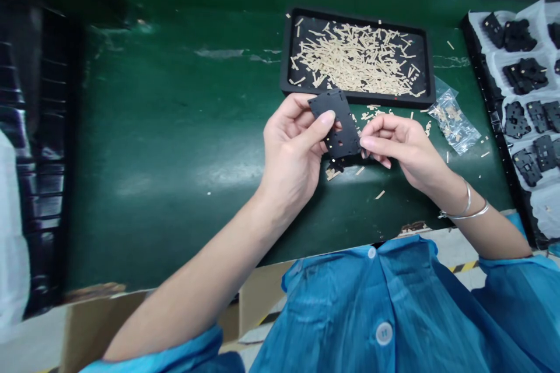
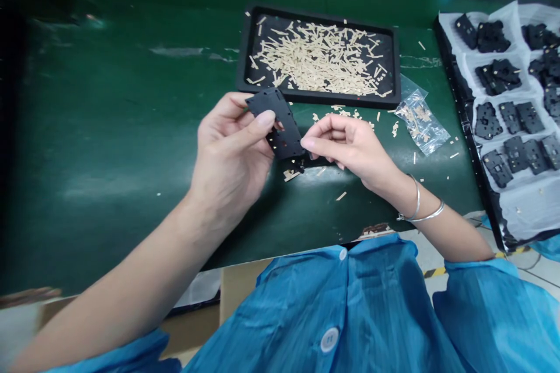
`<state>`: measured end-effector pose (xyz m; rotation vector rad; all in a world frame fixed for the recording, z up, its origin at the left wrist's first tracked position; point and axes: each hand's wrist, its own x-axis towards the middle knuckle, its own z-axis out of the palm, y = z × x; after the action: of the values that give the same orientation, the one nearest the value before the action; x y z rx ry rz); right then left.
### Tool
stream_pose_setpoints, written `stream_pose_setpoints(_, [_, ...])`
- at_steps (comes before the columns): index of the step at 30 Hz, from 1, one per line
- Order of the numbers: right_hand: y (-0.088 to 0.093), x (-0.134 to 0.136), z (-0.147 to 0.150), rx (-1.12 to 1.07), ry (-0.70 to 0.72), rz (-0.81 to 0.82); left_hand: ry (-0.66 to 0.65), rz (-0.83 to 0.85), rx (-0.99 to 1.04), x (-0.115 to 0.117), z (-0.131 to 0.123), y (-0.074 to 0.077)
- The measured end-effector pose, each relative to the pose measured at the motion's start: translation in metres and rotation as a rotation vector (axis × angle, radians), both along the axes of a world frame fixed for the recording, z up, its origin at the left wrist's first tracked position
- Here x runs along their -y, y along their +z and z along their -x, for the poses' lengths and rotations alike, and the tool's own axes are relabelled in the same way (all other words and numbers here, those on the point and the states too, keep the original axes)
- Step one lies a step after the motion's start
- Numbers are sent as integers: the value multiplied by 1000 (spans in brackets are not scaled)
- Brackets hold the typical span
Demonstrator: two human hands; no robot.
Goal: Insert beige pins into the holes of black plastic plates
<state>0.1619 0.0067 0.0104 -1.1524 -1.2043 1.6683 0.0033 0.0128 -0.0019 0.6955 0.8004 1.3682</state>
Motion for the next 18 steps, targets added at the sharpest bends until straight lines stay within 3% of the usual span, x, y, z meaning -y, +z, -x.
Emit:
stream_pose_setpoints(11, [-3,-7,-4,-187,210,147,-179,21,-35,-2,4,-6])
stream_pose_setpoints(14, [-4,-5,-2,-188,191,86,-195,3,-65,-2,6,-4])
stream_pose_setpoints(18, [-3,3,3,-82,36,-126,-156,-23,-103,-4,11,-6])
